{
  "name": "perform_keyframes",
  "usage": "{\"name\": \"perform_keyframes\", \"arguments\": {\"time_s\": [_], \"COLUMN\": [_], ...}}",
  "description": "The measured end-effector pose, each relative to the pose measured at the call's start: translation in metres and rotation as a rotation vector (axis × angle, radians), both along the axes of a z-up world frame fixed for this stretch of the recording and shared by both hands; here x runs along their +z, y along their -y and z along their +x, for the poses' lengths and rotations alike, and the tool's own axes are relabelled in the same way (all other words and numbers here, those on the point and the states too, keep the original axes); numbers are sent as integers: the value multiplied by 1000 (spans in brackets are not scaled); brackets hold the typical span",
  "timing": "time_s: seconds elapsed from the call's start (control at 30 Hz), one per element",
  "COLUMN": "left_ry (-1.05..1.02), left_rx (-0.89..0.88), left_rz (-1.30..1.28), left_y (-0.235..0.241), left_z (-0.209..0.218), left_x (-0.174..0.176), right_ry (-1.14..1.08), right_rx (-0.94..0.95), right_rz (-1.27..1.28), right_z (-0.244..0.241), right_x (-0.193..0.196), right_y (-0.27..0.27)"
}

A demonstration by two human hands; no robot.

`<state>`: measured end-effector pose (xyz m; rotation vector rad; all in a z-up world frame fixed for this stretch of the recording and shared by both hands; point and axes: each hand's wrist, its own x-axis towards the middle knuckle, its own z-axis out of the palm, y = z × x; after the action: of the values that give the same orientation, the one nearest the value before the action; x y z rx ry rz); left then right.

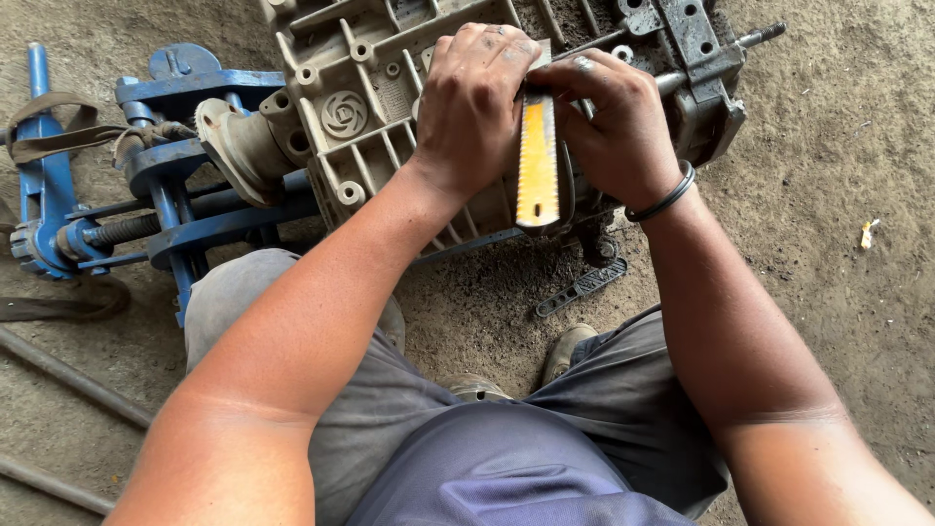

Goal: The person uses a yellow scraper to remove debris from the surface of a metal engine block clamped in a blue vise. They repeatedly scrape and wipe the engine block's surface.

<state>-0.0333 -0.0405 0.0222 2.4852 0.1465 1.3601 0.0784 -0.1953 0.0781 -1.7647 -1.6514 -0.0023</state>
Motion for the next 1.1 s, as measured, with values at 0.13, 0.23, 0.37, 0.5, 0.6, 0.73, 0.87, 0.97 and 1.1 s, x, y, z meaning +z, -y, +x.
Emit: {"name": "perform_keyframes", "arguments": {"time_s": [0.13, 0.23, 0.37, 0.5, 0.6, 0.73, 0.87, 0.97, 1.1], "left_ry": [12, -24, 10, 7, -9, -8, -36, -55, -72], "left_rx": [-111, -143, -148, -218, -222, -162, -124, -56, -41], "left_rz": [-2, -29, 91, 81, 84, 77, 34, 93, 67], "left_y": [-5, -6, -7, 0, 4, 9, 9, 10, 3], "left_z": [-4, -6, -14, -21, -26, -25, -22, -20, -12], "left_x": [5, 5, 8, 16, 17, 11, 1, -5, -8], "right_ry": [55, 154, 380, 423, 414, 403, 410, 396, 367], "right_rx": [-42, -108, -158, -164, -155, -133, -163, -192, -215], "right_rz": [1, 16, 106, 116, 106, 100, 116, 117, 116], "right_z": [5, 10, 21, 29, 30, 27, 20, 18, 19], "right_x": [-5, -10, -21, -31, -36, -36, -36, -37, -38], "right_y": [2, 1, -2, -7, -10, -14, -17, -19, -29]}}
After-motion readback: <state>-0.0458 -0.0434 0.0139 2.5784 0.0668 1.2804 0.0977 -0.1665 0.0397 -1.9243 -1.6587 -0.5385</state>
